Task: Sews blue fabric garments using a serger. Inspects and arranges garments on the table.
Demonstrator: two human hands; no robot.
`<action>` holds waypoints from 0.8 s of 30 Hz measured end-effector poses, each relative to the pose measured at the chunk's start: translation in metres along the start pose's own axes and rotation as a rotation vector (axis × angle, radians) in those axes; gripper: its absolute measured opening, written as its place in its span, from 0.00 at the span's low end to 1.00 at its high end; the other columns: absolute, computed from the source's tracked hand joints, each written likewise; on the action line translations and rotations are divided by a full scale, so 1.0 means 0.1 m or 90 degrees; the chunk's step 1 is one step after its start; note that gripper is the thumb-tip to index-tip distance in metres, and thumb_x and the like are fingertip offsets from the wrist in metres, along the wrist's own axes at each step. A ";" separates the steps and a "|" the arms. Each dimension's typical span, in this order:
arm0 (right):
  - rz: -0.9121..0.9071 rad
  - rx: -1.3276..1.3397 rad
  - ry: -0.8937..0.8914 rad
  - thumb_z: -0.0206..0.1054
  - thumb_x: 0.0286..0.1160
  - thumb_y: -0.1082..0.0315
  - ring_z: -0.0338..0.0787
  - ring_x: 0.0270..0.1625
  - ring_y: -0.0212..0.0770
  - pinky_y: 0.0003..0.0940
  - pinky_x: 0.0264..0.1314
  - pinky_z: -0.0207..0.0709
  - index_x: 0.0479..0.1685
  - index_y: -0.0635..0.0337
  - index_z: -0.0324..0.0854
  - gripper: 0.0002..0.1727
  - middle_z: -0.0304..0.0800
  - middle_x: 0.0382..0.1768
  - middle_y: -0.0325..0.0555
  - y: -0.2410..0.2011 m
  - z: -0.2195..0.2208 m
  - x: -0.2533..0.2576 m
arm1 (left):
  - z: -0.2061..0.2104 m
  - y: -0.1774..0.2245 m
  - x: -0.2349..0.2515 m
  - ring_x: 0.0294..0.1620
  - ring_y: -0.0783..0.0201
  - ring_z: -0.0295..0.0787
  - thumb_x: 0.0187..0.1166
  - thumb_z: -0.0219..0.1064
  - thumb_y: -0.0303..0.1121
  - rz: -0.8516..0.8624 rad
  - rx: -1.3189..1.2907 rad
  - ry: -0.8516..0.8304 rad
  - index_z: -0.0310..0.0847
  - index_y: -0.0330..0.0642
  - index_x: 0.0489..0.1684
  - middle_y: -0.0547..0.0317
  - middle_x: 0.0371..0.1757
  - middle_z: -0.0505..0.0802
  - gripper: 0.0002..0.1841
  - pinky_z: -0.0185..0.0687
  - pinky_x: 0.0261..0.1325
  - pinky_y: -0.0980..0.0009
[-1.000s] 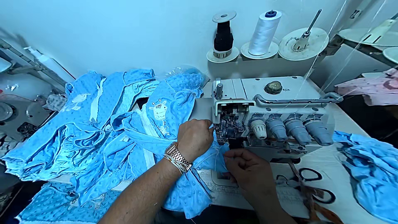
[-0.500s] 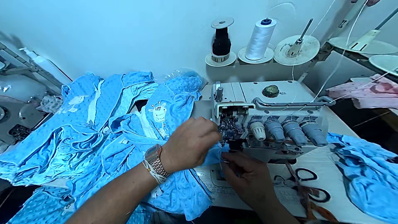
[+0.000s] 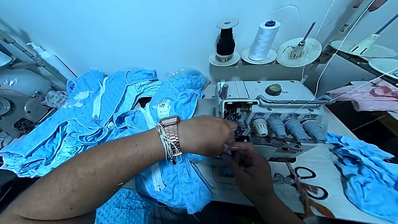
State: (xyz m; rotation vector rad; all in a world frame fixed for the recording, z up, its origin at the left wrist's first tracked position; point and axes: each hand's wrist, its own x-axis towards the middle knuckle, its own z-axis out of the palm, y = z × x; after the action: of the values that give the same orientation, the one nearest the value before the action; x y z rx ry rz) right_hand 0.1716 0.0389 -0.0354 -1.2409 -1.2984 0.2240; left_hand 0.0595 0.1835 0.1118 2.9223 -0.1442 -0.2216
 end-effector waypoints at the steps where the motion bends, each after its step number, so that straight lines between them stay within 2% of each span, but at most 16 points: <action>1: -0.003 0.032 0.016 0.71 0.76 0.64 0.75 0.21 0.17 0.11 0.25 0.72 0.48 0.48 0.77 0.09 0.83 0.25 0.27 -0.02 0.02 -0.02 | 0.00 0.03 0.01 0.44 0.59 0.83 0.81 0.66 0.29 -0.004 -0.035 0.009 0.89 0.39 0.28 0.53 0.44 0.84 0.10 0.80 0.40 0.63; 3: -0.004 0.056 0.062 0.74 0.73 0.65 0.78 0.23 0.15 0.09 0.27 0.74 0.42 0.48 0.76 0.10 0.87 0.29 0.26 -0.01 0.07 -0.07 | 0.06 0.06 0.02 0.45 0.61 0.80 0.83 0.65 0.28 -0.027 -0.100 0.005 0.89 0.36 0.31 0.52 0.47 0.81 0.10 0.79 0.43 0.67; 4: -0.010 0.054 0.080 0.75 0.71 0.66 0.79 0.25 0.15 0.09 0.28 0.74 0.37 0.51 0.76 0.09 0.88 0.29 0.28 0.02 0.09 -0.10 | 0.08 0.05 0.01 0.46 0.61 0.81 0.84 0.64 0.29 -0.043 -0.105 -0.012 0.89 0.36 0.33 0.52 0.49 0.81 0.10 0.81 0.45 0.66; 6: -0.015 0.058 0.084 0.74 0.72 0.66 0.85 0.30 0.15 0.09 0.32 0.77 0.30 0.53 0.75 0.11 0.94 0.33 0.31 0.05 0.10 -0.15 | 0.08 -0.04 -0.03 0.48 0.56 0.88 0.82 0.67 0.29 -0.078 -0.061 -0.045 0.91 0.39 0.38 0.51 0.50 0.88 0.07 0.85 0.48 0.56; 7: -0.005 0.079 0.081 0.75 0.72 0.66 0.87 0.32 0.16 0.09 0.34 0.80 0.29 0.52 0.76 0.11 0.94 0.35 0.31 0.06 0.09 -0.16 | 0.06 -0.09 -0.06 0.52 0.53 0.89 0.81 0.67 0.29 -0.105 -0.043 -0.075 0.92 0.40 0.43 0.50 0.53 0.91 0.07 0.84 0.52 0.51; 8: 0.009 0.108 0.086 0.76 0.70 0.68 0.87 0.31 0.16 0.10 0.32 0.80 0.28 0.51 0.76 0.11 0.95 0.36 0.31 0.07 0.09 -0.15 | 0.05 -0.15 -0.09 0.54 0.53 0.89 0.81 0.68 0.28 -0.109 -0.029 -0.085 0.93 0.42 0.47 0.51 0.55 0.91 0.07 0.84 0.54 0.50; 11: 0.023 0.133 0.073 0.76 0.69 0.68 0.87 0.30 0.17 0.10 0.30 0.78 0.27 0.50 0.76 0.11 0.95 0.37 0.30 0.11 0.06 -0.09 | 0.22 -0.28 -0.16 0.48 0.57 0.90 0.78 0.70 0.29 -0.012 -0.019 0.053 0.93 0.40 0.35 0.54 0.46 0.91 0.05 0.86 0.46 0.57; 12: 0.020 0.139 0.064 0.77 0.69 0.68 0.87 0.30 0.17 0.10 0.30 0.78 0.27 0.50 0.76 0.11 0.96 0.37 0.31 0.13 0.04 -0.08 | 0.28 -0.28 -0.18 0.48 0.59 0.90 0.77 0.70 0.28 0.017 -0.041 0.100 0.92 0.39 0.33 0.54 0.46 0.92 0.05 0.86 0.47 0.59; 13: 0.018 0.149 0.053 0.77 0.68 0.68 0.87 0.30 0.17 0.10 0.31 0.79 0.27 0.50 0.77 0.11 0.96 0.38 0.31 0.15 0.03 -0.06 | 0.35 -0.25 -0.21 0.49 0.60 0.91 0.77 0.70 0.27 0.039 -0.060 0.139 0.91 0.39 0.33 0.55 0.46 0.93 0.05 0.88 0.49 0.61; 15: 0.011 0.158 0.026 0.75 0.66 0.70 0.88 0.32 0.17 0.10 0.32 0.79 0.27 0.50 0.76 0.11 0.96 0.39 0.32 0.18 0.00 -0.03 | 0.48 -0.14 -0.25 0.45 0.62 0.90 0.75 0.69 0.26 0.056 -0.071 0.196 0.91 0.39 0.33 0.57 0.40 0.91 0.04 0.87 0.46 0.64; 19: -0.028 0.110 0.003 0.69 0.65 0.72 0.84 0.30 0.16 0.09 0.30 0.75 0.28 0.53 0.76 0.06 0.94 0.38 0.33 0.18 -0.01 -0.07 | 0.68 0.07 -0.21 0.35 0.63 0.85 0.74 0.66 0.25 0.022 -0.019 0.270 0.92 0.43 0.35 0.61 0.30 0.85 0.07 0.81 0.33 0.66; 22: -0.062 0.093 0.001 0.68 0.71 0.71 0.82 0.29 0.15 0.07 0.29 0.73 0.30 0.55 0.75 0.06 0.93 0.40 0.34 0.18 -0.01 -0.13 | 0.78 0.21 -0.17 0.35 0.61 0.85 0.72 0.65 0.23 -0.029 0.036 0.304 0.94 0.45 0.42 0.61 0.31 0.85 0.11 0.78 0.32 0.65; 24: -0.075 0.090 -0.008 0.68 0.72 0.71 0.80 0.29 0.14 0.06 0.29 0.71 0.31 0.55 0.74 0.07 0.92 0.41 0.34 0.20 -0.01 -0.11 | 0.85 0.31 -0.11 0.32 0.60 0.85 0.69 0.67 0.24 -0.081 0.094 0.340 0.93 0.44 0.36 0.59 0.29 0.85 0.08 0.77 0.28 0.65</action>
State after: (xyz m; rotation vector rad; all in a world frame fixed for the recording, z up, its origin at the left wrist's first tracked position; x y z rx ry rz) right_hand 0.1786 0.0379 -0.0571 -1.0408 -1.3388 0.2349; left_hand 0.0323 0.1380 0.0382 3.0143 0.1139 0.5723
